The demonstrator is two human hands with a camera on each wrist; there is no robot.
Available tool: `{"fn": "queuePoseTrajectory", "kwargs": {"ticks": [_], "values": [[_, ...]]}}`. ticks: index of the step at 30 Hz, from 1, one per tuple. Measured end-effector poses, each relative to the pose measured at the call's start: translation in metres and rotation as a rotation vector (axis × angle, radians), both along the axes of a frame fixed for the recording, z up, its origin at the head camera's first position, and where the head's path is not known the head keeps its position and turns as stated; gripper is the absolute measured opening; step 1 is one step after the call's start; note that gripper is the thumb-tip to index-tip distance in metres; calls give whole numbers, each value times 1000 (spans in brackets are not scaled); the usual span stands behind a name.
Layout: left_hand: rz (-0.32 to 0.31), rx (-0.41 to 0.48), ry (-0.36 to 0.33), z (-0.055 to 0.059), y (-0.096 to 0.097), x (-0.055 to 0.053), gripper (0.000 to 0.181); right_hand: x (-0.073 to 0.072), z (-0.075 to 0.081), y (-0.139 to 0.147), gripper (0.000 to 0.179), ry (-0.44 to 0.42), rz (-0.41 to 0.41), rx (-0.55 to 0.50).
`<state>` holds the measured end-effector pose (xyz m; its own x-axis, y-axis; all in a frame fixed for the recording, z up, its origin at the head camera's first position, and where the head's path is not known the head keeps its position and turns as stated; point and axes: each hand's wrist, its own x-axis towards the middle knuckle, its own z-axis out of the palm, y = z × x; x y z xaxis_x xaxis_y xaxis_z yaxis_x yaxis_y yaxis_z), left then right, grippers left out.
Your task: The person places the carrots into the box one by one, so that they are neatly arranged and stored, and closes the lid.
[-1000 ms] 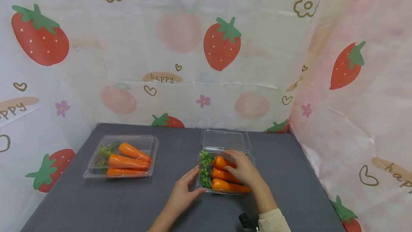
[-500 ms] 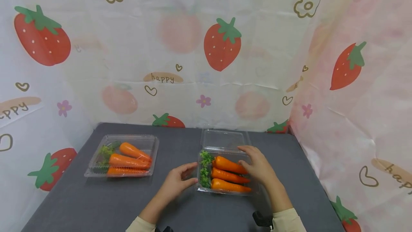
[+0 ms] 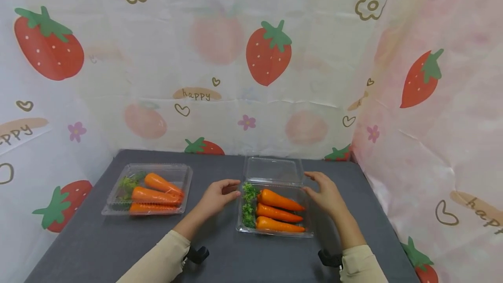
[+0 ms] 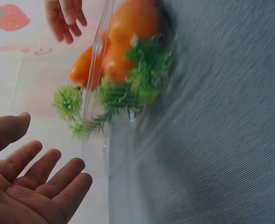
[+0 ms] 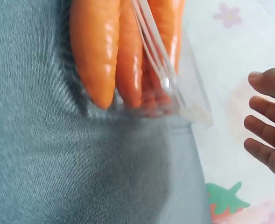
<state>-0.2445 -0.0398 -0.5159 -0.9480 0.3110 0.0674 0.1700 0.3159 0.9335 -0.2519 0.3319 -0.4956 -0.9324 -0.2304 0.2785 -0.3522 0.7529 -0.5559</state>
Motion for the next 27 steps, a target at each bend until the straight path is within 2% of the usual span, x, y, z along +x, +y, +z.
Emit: {"fn": "queuePoseTrajectory", "kwargs": {"ticks": [3,7,10,14,19,23,27], "values": [[16,-13,-14,2,0,-15,42,-4,-1,5,50,-36,-7,-22],[40,-6,-38,-2,0,-35,41,-10,-4,10,51,-74,-21,-37],[63,-1,-61,-5,2,-45,41,-14,-8,12,51,-101,-31,-50],[88,-5,-101,-9,6,-54,40,-18,-14,14,52,-133,-39,-68],[91,8,-151,-18,12,-64,42,-23,-21,15,53,-170,-39,-93],[58,78,-236,-26,17,-68,44,-24,-29,15,56,-208,-40,-83],[13,144,-307,-28,18,-66,46,-22,-34,14,58,-250,-44,-102]]}}
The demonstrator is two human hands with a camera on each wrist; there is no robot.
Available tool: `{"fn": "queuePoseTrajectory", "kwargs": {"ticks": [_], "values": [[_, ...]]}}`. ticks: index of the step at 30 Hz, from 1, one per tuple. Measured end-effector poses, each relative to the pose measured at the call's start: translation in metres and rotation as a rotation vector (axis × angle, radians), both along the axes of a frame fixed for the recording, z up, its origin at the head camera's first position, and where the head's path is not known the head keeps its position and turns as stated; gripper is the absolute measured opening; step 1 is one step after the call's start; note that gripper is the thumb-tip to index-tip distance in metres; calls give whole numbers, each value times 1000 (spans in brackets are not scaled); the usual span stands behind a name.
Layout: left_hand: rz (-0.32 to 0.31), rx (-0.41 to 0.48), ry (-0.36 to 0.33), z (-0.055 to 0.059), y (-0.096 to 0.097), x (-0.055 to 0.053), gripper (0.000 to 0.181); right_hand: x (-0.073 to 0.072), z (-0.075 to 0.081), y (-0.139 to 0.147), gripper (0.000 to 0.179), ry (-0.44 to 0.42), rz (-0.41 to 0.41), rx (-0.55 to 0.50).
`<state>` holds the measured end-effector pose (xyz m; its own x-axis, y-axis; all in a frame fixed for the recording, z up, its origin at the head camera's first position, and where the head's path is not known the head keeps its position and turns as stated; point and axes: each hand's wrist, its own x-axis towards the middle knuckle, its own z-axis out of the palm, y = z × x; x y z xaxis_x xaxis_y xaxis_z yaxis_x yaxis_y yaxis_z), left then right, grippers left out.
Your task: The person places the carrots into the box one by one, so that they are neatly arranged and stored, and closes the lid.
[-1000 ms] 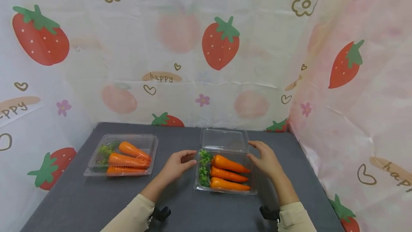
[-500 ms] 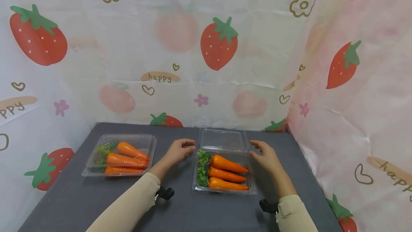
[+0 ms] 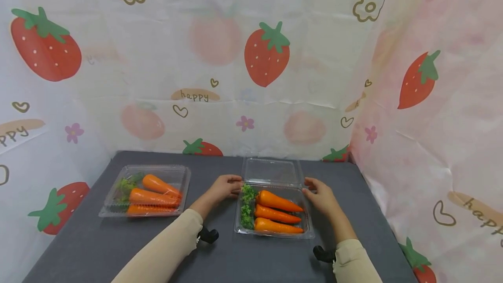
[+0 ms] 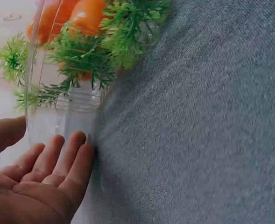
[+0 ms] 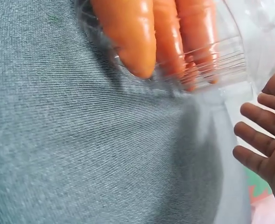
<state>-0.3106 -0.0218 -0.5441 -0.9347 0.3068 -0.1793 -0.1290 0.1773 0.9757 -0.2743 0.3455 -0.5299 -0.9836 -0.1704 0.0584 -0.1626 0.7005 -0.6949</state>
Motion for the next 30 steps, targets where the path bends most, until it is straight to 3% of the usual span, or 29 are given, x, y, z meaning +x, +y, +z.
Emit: {"fn": "queuePoseTrajectory", "kwargs": {"ticks": [10,19,30], "values": [[5,105,-61,-1,4,6,47,0,-4,-3,57,-67,0,-137],[37,234,-114,-5,8,5,54,-3,-9,-4,61,-109,7,-328],[84,272,-122,-6,12,7,54,3,-11,-8,61,-75,11,-365]]}}
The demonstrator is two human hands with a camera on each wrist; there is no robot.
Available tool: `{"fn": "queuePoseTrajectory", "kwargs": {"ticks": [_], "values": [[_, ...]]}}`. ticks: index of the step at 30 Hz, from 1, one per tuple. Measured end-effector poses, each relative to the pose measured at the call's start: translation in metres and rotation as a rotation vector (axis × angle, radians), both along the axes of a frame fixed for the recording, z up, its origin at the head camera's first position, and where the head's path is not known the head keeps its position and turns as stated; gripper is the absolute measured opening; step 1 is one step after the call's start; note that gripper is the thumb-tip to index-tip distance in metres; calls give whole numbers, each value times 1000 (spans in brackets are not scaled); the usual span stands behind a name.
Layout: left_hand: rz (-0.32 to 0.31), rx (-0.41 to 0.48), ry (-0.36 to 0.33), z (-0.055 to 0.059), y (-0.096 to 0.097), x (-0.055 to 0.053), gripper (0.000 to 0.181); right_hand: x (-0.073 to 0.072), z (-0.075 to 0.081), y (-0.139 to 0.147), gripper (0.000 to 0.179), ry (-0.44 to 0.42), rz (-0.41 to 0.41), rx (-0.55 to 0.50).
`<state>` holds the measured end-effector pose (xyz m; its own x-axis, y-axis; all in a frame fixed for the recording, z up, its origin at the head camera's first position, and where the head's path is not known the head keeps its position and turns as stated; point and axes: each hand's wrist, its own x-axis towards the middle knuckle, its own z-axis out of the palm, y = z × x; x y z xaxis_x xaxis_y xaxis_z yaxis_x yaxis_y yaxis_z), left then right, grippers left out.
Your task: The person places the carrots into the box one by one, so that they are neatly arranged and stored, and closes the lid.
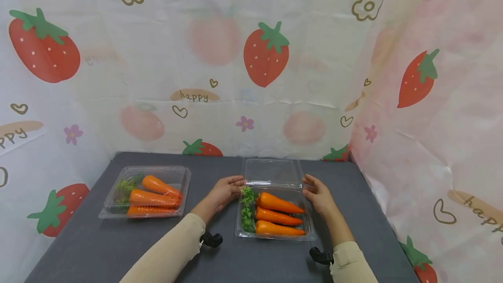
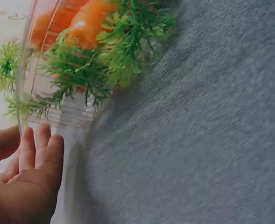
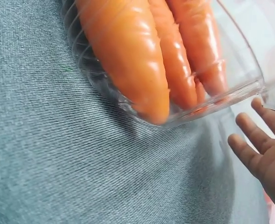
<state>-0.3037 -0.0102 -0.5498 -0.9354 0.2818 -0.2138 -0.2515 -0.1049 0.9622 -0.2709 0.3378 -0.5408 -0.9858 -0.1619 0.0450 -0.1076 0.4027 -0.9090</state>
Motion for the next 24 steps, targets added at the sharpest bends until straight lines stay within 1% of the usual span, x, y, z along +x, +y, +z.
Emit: {"fn": "queuePoseTrajectory", "kwargs": {"ticks": [4,7,13,21,24], "values": [[22,19,12,-4,3,2,55,2,-1,0,61,4,-6,-25],[36,22,34,-7,4,4,53,3,-1,1,62,0,-7,-45],[70,49,90,-7,7,9,48,2,-5,1,65,9,-17,-112],[72,39,117,-8,6,10,41,2,-8,0,66,36,-53,-172],[73,37,140,-10,6,10,40,3,-8,-1,66,43,-63,-175]]}}
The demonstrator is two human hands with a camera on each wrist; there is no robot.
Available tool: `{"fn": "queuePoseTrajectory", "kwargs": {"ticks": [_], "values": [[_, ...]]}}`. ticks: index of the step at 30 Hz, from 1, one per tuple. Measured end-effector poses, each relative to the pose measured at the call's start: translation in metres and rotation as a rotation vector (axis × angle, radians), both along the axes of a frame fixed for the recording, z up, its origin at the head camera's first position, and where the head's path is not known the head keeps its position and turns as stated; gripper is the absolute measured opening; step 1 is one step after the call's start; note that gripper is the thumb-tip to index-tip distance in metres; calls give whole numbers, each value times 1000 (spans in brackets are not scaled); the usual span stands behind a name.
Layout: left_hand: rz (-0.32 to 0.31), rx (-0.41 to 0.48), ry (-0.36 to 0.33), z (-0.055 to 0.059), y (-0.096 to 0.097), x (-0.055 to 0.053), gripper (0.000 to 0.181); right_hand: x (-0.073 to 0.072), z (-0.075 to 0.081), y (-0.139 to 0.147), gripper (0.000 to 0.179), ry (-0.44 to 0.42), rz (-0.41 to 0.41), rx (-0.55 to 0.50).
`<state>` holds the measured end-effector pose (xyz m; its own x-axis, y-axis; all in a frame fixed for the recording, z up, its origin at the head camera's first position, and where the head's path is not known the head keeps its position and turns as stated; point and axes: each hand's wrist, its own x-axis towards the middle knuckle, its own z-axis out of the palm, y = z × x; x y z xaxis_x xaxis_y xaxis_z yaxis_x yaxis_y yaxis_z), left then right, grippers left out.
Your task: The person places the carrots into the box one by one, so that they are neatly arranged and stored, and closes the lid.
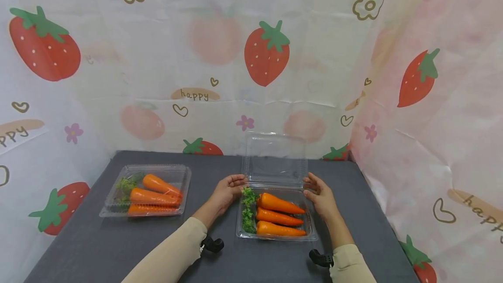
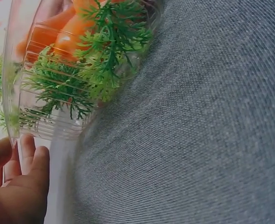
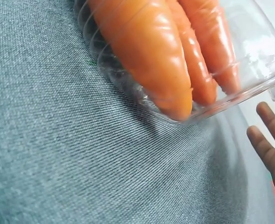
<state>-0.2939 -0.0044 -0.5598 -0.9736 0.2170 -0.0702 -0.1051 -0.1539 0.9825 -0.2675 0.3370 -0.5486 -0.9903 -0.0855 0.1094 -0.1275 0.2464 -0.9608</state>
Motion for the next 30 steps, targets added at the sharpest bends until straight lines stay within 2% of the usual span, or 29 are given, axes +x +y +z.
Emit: {"fn": "queuePoseTrajectory", "kwargs": {"ticks": [4,10,13,17,24,30], "values": [[5,-4,28,-1,1,0,40,2,-1,0,63,22,-36,19],[27,12,65,0,2,1,38,2,-2,1,56,98,-88,54],[46,20,81,1,4,3,37,2,-3,3,54,136,-82,63],[57,21,111,0,5,4,38,3,0,4,55,146,-53,44],[77,43,141,-2,6,3,42,-1,18,2,55,172,-25,-7],[63,12,144,1,6,4,42,-1,43,1,51,217,-52,-15]]}}
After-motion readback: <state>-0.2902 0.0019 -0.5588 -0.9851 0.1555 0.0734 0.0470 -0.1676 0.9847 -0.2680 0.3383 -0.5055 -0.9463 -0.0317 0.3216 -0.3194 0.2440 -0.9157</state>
